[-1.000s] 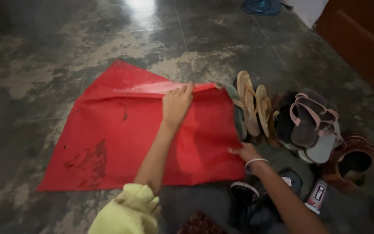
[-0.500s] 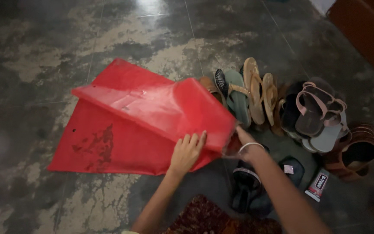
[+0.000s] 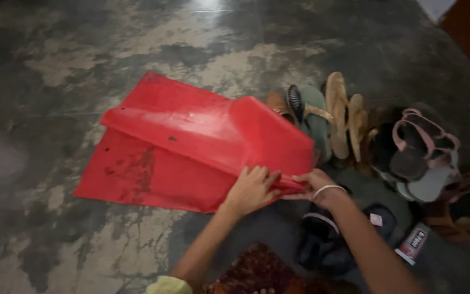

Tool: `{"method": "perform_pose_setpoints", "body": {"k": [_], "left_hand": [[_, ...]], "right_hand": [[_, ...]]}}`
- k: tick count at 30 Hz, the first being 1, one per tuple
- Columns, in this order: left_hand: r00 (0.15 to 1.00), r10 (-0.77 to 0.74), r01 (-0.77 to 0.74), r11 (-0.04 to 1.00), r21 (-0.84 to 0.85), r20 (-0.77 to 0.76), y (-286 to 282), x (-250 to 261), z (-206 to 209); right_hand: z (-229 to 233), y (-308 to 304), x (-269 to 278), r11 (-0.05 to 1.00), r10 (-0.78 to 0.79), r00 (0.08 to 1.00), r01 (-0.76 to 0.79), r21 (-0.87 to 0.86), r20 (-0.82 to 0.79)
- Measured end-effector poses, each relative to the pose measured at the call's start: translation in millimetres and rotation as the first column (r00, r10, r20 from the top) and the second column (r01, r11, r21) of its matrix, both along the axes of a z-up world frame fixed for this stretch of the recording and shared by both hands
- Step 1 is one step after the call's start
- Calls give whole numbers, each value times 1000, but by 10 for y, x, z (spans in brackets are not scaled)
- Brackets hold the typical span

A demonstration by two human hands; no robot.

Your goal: The person scrubs the sole of a brown sandal with a dark cloth, repeatedly dipping the cloth into a metal bucket of water. After cleaning, the person places the sandal on the floor, unfolds a red mat, and lays it inside a shallow rectangular tray. Finally, the person places a pair of black sandals on the mat.

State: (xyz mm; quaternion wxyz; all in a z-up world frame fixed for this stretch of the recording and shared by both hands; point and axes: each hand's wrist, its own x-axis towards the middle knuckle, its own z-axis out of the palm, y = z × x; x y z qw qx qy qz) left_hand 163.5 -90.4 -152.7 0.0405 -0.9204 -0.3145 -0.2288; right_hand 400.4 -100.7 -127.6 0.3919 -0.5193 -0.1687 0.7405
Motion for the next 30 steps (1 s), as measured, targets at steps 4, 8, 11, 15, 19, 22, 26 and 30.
{"method": "perform_pose_setpoints", "body": {"k": [4,8,11,15,19,22,26,30], "left_hand": [[953,288,-248,922,-298,96,457,-903,-11],[610,734,-706,675,-216,299,1061,-1785,-363],[177,926,-751,346,-563,333,1654,-2193,-632],[-146,986,-329,23,-944,75,2201,-2487,-907],[-279,955,-248,26,-968,97,2411,-2673,-1077],[-219,937,-483,139,-865,272,2358,-2687,-1131],[-140,883,-553,305,-775,448,1981,-2641,-942],[-160,779,-570,429,-701,606,1213,-2545,-701]], "right_hand": [[-100,60,32,999,-43,999,43,-17,15],[-86,92,45,998,-55,998,55,-7,-5],[-71,127,15,999,-35,998,37,-20,56],[-32,113,-15,1000,4,994,-3,-13,112],[-24,160,-32,999,-26,995,28,-22,92],[-67,160,-10,996,-44,990,54,-72,130],[-90,142,5,995,-58,986,70,-72,154],[-38,119,8,994,-32,978,52,-92,206]]}}
